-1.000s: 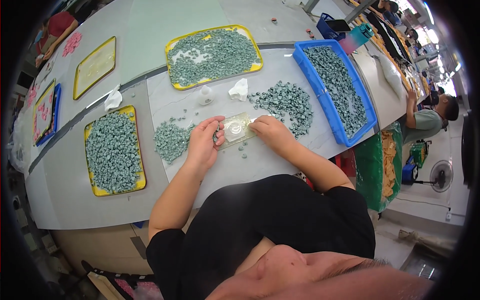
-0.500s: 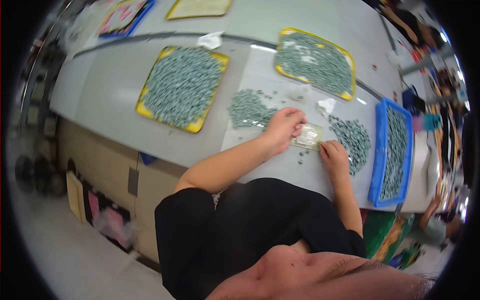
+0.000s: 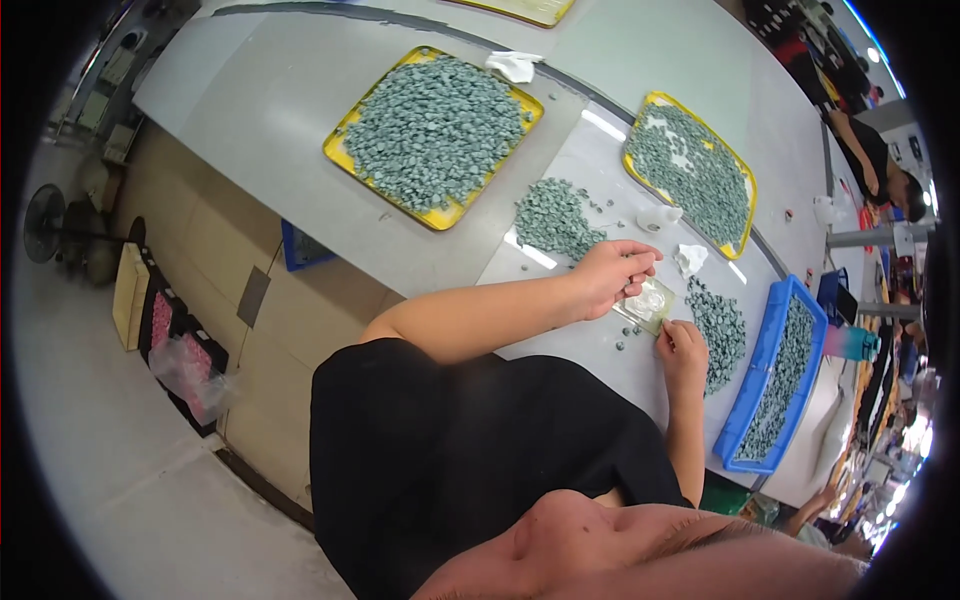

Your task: The recorder is picking small green plastic items from a tray and placing them into a small transparent plastic bag for packaging.

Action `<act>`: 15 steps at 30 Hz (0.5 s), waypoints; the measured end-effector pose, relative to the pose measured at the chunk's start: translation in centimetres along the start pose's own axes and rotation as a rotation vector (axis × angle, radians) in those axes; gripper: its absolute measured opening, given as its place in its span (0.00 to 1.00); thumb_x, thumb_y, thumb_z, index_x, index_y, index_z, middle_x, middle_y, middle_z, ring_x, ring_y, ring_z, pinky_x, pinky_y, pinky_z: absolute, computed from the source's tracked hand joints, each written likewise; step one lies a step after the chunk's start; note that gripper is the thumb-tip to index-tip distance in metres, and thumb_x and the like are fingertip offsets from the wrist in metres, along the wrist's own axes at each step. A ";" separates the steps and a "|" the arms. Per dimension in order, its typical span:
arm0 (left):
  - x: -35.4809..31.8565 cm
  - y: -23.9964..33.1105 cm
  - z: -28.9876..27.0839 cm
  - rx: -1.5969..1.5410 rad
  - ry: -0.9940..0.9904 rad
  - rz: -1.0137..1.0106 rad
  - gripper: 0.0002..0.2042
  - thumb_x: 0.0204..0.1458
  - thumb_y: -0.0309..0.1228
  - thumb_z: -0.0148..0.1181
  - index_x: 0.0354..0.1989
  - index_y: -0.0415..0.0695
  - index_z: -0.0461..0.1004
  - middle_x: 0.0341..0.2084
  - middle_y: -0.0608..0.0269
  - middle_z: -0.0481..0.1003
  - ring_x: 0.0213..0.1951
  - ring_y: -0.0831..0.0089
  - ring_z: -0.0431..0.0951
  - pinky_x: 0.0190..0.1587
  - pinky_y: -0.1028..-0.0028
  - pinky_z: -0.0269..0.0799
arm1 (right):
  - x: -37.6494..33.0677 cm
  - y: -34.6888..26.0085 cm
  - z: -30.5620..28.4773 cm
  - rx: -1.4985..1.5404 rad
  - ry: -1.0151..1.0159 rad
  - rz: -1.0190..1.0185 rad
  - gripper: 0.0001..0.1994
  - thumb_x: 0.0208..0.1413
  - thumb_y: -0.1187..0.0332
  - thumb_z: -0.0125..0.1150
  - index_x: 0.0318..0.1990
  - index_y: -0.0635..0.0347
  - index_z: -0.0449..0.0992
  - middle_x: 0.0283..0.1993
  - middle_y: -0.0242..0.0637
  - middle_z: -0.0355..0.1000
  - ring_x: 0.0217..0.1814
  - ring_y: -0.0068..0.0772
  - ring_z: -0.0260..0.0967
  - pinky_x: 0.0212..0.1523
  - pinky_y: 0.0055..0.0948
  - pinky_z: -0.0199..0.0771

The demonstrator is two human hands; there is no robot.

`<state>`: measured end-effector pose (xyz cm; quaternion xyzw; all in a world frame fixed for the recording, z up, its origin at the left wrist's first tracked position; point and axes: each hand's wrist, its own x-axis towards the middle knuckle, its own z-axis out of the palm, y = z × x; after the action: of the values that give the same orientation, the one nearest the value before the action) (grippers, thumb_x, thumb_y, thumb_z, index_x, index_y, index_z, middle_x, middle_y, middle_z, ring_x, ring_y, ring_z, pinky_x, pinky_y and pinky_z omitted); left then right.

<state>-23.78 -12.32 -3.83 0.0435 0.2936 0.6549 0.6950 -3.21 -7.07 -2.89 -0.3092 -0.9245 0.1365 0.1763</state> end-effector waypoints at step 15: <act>14.6 -4.7 8.0 0.164 0.053 -0.048 0.09 0.56 0.28 0.54 0.40 0.35 0.67 0.28 0.64 0.68 0.22 0.83 0.60 0.22 0.84 0.57 | 6.0 16.8 -5.1 0.047 0.241 -0.210 0.11 0.41 0.78 0.60 0.37 0.65 0.74 0.33 0.40 0.71 0.33 0.38 0.70 0.32 0.32 0.71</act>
<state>-16.34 3.30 -4.41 0.0761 0.3653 0.6128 0.6966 3.24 10.31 -2.89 -0.2208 -0.9205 0.1010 0.3062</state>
